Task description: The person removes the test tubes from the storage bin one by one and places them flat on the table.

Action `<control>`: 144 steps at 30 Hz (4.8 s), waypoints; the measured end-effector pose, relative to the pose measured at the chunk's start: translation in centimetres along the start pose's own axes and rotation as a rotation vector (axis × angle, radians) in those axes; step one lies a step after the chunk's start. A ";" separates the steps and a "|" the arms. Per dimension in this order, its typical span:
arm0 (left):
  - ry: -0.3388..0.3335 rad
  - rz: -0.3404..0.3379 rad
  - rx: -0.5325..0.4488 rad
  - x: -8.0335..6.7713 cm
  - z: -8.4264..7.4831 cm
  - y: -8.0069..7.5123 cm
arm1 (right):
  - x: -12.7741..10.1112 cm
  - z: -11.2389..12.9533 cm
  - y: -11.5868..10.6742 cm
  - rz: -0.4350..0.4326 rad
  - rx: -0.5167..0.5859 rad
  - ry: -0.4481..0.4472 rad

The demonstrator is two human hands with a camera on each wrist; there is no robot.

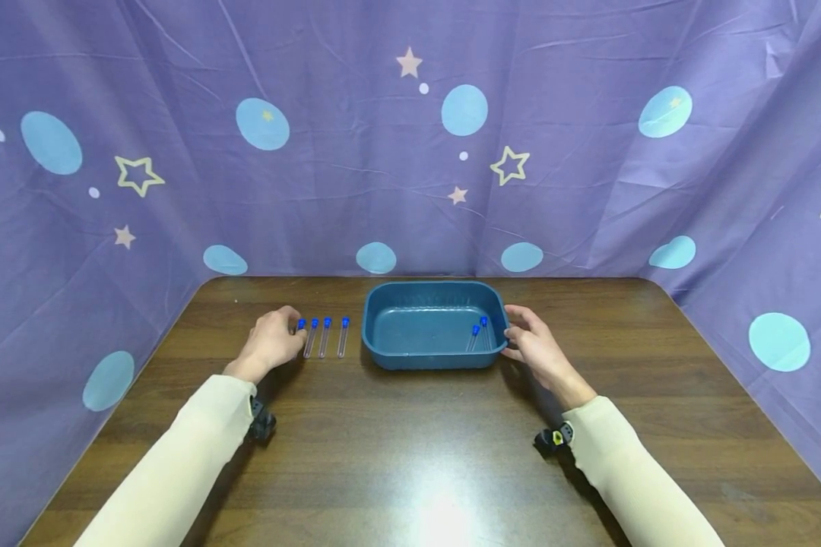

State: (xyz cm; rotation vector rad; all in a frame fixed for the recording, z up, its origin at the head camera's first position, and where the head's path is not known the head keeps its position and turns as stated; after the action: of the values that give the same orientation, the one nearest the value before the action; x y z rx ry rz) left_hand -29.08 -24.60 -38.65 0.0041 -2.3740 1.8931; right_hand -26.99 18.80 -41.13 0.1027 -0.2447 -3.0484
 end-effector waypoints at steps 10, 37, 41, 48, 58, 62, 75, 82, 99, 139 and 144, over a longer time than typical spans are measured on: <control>0.044 -0.035 -0.005 -0.6 -1.8 -0.4 | 0.0 0.1 0.0 0.002 0.001 -0.001; 0.205 -0.129 -0.045 -1.9 -8.7 -2.4 | 0.2 -0.2 0.0 -0.001 0.014 -0.007; 0.230 -0.142 -0.043 -2.0 -9.6 -2.5 | 0.2 -0.2 -0.1 0.002 0.011 -0.006; 0.266 -0.130 -0.041 -2.1 -11.3 -2.7 | 0.1 -0.2 -0.1 0.002 0.007 -0.006; 0.312 -0.068 -0.033 -1.9 -13.7 -2.9 | -0.1 -0.1 -0.1 0.005 -0.003 -0.007; 0.326 -0.058 -0.034 -1.8 -14.5 -2.7 | -0.1 0.0 -0.1 0.006 0.001 -0.006; 0.365 -0.011 -0.053 -1.4 -16.8 -1.3 | 0.0 0.0 0.0 0.005 0.006 -0.006; 0.379 0.006 -0.049 -1.2 -17.9 -0.5 | -0.1 0.0 0.1 0.007 0.008 -0.007; 0.395 0.009 -0.033 -0.5 -20.3 1.0 | 0.0 0.0 0.1 0.011 0.019 0.000; 0.346 0.106 -0.070 2.7 -25.0 5.1 | 0.2 -0.1 0.0 0.002 0.018 -0.004; 0.323 0.125 -0.045 3.1 -25.5 5.5 | 0.1 0.0 0.0 0.004 0.014 -0.006</control>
State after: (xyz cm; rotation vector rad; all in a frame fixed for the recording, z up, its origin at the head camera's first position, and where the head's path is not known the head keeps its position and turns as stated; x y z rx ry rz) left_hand -30.51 1.64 -38.13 -0.4284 -2.2393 1.7329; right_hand -27.10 18.84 -41.12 0.0932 -0.2661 -3.0442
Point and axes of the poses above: each hand's wrist, its own x-axis towards the middle knuckle, its own y-axis out of the palm, z = x × y, the point moved 3 cm from there along x, towards the middle knuckle, and after that the axes turned 15 degrees about x, right-handed, at the moved point
